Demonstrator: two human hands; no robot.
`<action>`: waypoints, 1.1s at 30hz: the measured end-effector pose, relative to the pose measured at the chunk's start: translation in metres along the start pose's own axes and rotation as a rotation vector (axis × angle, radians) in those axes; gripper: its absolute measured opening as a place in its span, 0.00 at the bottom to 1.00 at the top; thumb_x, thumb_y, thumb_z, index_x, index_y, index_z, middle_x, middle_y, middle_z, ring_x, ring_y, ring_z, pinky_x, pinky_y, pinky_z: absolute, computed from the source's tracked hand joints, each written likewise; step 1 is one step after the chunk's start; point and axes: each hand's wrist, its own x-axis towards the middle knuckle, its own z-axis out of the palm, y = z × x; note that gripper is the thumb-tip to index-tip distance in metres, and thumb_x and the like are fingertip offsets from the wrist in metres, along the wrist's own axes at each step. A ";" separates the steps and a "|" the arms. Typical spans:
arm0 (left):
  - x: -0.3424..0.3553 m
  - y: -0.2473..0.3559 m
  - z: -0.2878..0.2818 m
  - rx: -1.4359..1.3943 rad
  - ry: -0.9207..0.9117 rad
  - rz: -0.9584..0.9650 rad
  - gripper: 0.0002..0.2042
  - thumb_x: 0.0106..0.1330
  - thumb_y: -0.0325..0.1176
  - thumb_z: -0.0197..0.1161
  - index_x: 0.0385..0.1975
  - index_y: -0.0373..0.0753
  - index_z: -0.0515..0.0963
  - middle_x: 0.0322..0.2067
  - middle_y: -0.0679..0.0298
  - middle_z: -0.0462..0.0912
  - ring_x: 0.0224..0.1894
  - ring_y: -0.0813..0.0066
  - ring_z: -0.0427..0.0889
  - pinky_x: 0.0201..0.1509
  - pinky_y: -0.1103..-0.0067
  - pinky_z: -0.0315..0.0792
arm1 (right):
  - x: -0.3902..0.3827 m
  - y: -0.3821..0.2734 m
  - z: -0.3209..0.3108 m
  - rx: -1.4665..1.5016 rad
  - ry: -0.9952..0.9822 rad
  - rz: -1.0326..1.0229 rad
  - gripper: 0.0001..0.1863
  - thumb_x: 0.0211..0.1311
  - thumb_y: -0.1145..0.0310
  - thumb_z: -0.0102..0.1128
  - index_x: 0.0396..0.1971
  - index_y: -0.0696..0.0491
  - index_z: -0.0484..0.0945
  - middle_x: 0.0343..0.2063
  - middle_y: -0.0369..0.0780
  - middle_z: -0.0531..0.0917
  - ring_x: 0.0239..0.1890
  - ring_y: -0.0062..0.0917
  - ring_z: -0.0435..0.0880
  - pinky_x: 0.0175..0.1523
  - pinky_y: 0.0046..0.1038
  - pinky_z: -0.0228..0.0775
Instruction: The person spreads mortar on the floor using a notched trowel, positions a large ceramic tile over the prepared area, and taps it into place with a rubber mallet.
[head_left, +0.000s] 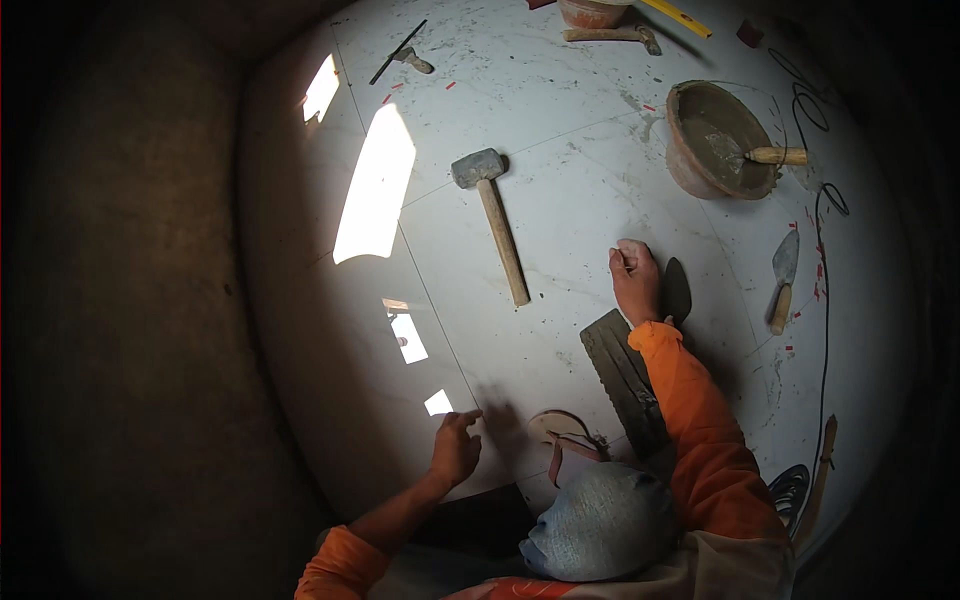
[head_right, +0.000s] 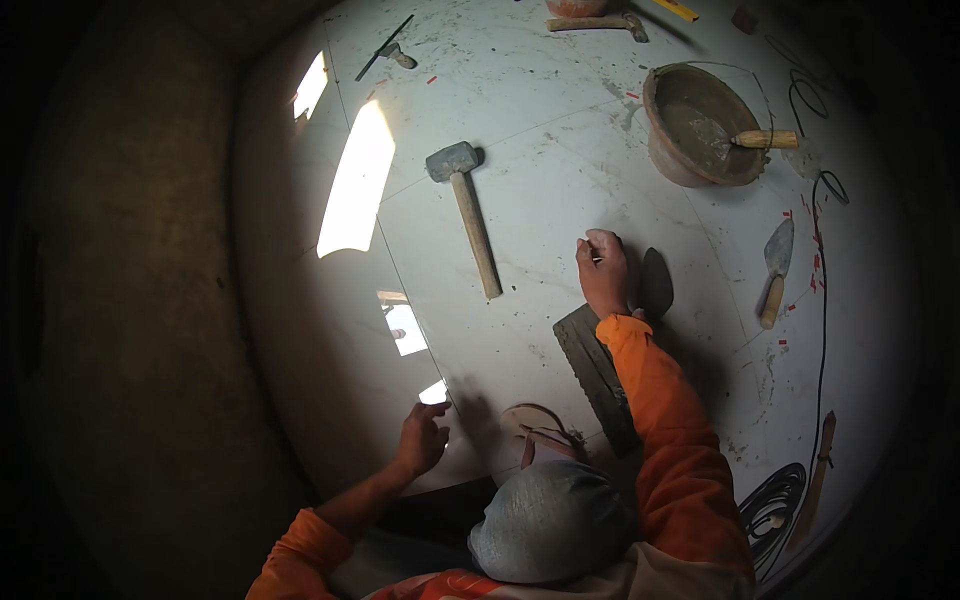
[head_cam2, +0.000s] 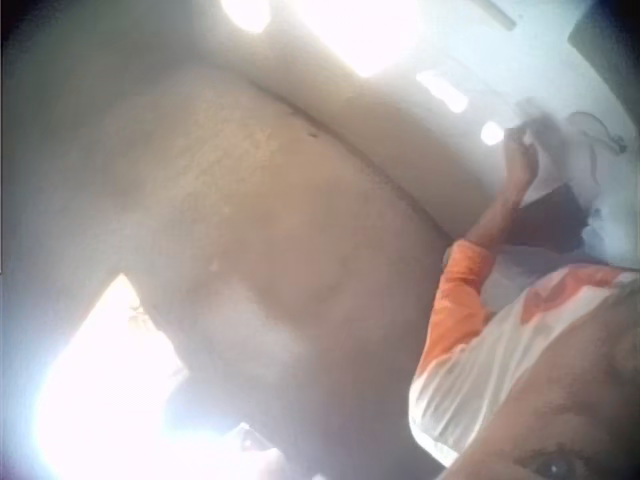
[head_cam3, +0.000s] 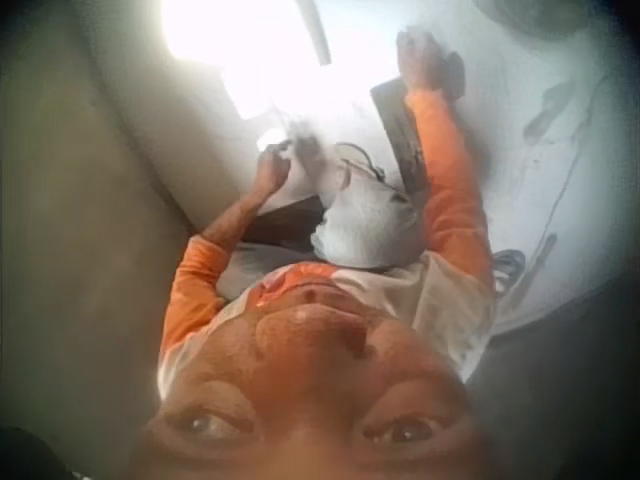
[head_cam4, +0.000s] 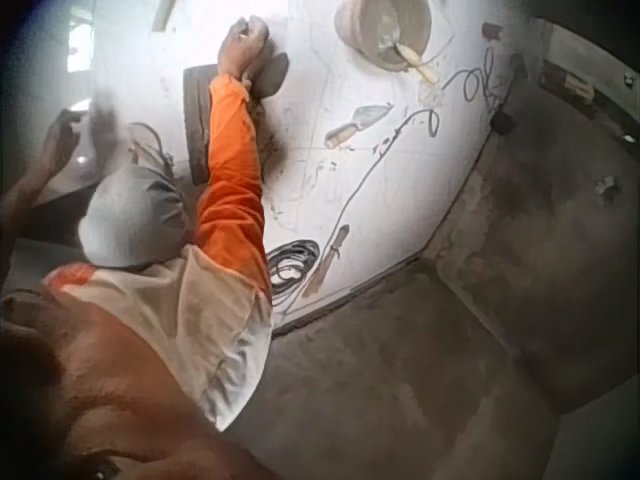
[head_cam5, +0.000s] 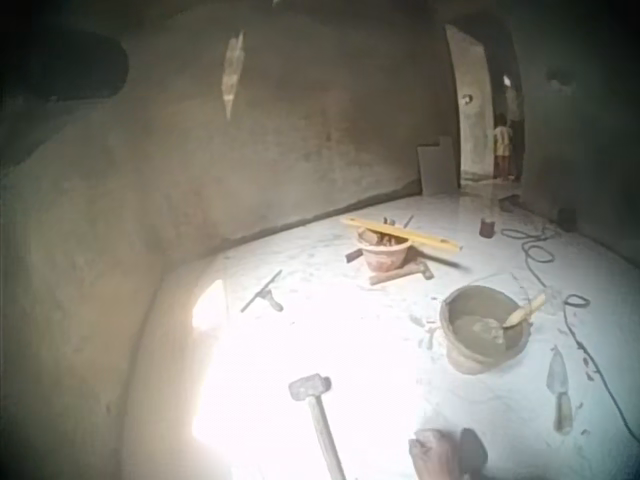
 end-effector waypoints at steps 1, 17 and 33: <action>0.052 0.008 -0.008 -0.082 0.118 -0.077 0.19 0.57 0.20 0.60 0.51 0.37 0.75 0.44 0.52 0.76 0.30 0.64 0.81 0.43 0.70 0.77 | 0.020 0.008 0.037 0.020 -0.034 -0.059 0.11 0.62 0.70 0.58 0.41 0.59 0.74 0.34 0.44 0.82 0.32 0.28 0.81 0.40 0.30 0.73; 0.370 0.009 -0.082 0.282 0.362 -0.253 0.40 0.64 0.57 0.44 0.68 0.31 0.50 0.70 0.39 0.41 0.72 0.38 0.33 0.68 0.43 0.26 | 0.358 -0.099 0.400 -0.458 -0.350 -0.196 0.33 0.65 0.52 0.53 0.65 0.53 0.58 0.59 0.51 0.66 0.62 0.44 0.65 0.66 0.39 0.58; 0.368 0.000 -0.083 0.226 0.421 -0.174 0.38 0.65 0.58 0.45 0.65 0.30 0.57 0.67 0.35 0.48 0.70 0.32 0.40 0.66 0.39 0.29 | 0.393 -0.092 0.421 -0.622 -0.279 -0.494 0.07 0.62 0.73 0.59 0.37 0.53 0.83 0.43 0.49 0.77 0.38 0.38 0.83 0.47 0.32 0.77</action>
